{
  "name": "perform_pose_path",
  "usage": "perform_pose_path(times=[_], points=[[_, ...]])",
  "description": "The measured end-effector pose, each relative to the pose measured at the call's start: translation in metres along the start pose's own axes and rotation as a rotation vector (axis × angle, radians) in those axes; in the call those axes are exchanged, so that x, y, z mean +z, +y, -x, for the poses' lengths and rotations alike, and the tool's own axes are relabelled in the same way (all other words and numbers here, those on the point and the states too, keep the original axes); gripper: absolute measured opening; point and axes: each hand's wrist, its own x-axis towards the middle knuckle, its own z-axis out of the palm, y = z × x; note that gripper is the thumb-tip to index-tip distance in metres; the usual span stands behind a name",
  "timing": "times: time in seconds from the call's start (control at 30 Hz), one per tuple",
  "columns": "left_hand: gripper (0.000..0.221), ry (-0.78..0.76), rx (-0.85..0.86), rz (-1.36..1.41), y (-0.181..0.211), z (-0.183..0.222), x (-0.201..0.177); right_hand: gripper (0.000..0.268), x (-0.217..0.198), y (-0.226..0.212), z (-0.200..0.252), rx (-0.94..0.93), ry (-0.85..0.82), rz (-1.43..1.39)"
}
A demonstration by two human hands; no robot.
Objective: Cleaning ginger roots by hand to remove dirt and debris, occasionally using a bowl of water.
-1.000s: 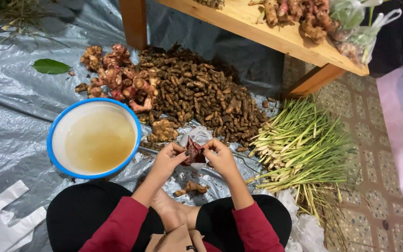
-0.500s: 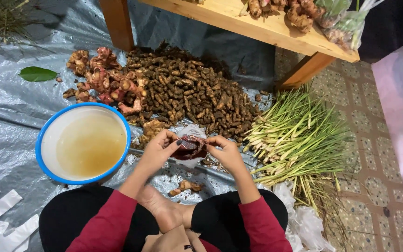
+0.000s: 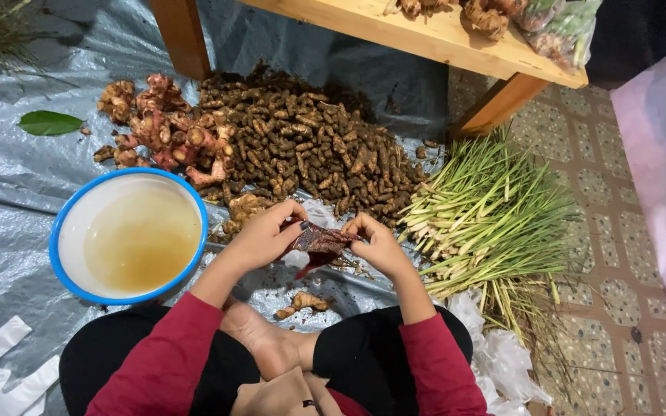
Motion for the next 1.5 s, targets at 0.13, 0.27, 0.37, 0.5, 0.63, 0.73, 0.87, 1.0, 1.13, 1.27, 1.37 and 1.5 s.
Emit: perform_pose_path(times=[0.13, 0.27, 0.37, 0.5, 0.63, 0.73, 0.87, 1.0, 1.13, 1.27, 1.37, 1.5], points=[[0.017, -0.098, -0.032, -0.022, 0.023, -0.004, -0.003, 0.031, 0.002, -0.01, -0.004, 0.111, -0.152, -0.311], [0.016, -0.126, 0.091, -0.056, 0.017, -0.022, 0.01, 0.027, 0.0, -0.01, -0.006, 0.179, -0.215, -0.238], [0.014, -0.081, 0.143, -0.078, 0.008, -0.034, 0.023, 0.02, -0.004, 0.04, -0.003, 0.112, -0.322, -0.257], [0.048, 0.211, 0.116, -0.068, -0.018, -0.042, 0.045, 0.023, 0.005, 0.012, 0.009, 0.108, -0.245, -0.443], [0.031, 0.218, -0.113, -0.054, -0.083, -0.019, 0.074, 0.051, -0.01, 0.116, 0.007, 0.111, -0.078, -0.758], [0.025, -0.062, -0.257, -0.255, -0.12, 0.014, 0.092, 0.037, 0.005, 0.014, 0.024, 0.14, 0.019, -0.805], [0.034, -0.322, -0.377, -0.569, -0.156, 0.043, 0.12, 0.036, 0.004, 0.011, 0.026, 0.112, 0.097, -0.878], [0.049, -0.387, -0.353, -0.795, -0.2, 0.056, 0.156, 0.037, -0.025, 0.147, 0.021, 0.125, 0.194, -0.932], [0.044, -0.382, -0.339, -0.892, -0.208, 0.058, 0.17, 0.032, -0.013, 0.092, 0.036, 0.109, 0.224, -0.909], [0.034, -0.351, -0.328, -0.936, -0.234, 0.055, 0.189, 0.031, -0.02, 0.122, 0.032, 0.097, 0.24, -0.965], [0.034, -0.328, -0.301, -0.912, -0.23, 0.056, 0.19, 0.031, -0.02, 0.121, 0.031, 0.087, 0.255, -0.99], [0.037, -0.302, -0.275, -0.811, -0.188, 0.063, 0.165, 0.026, -0.014, 0.097, 0.036, 0.075, 0.274, -1.045]])
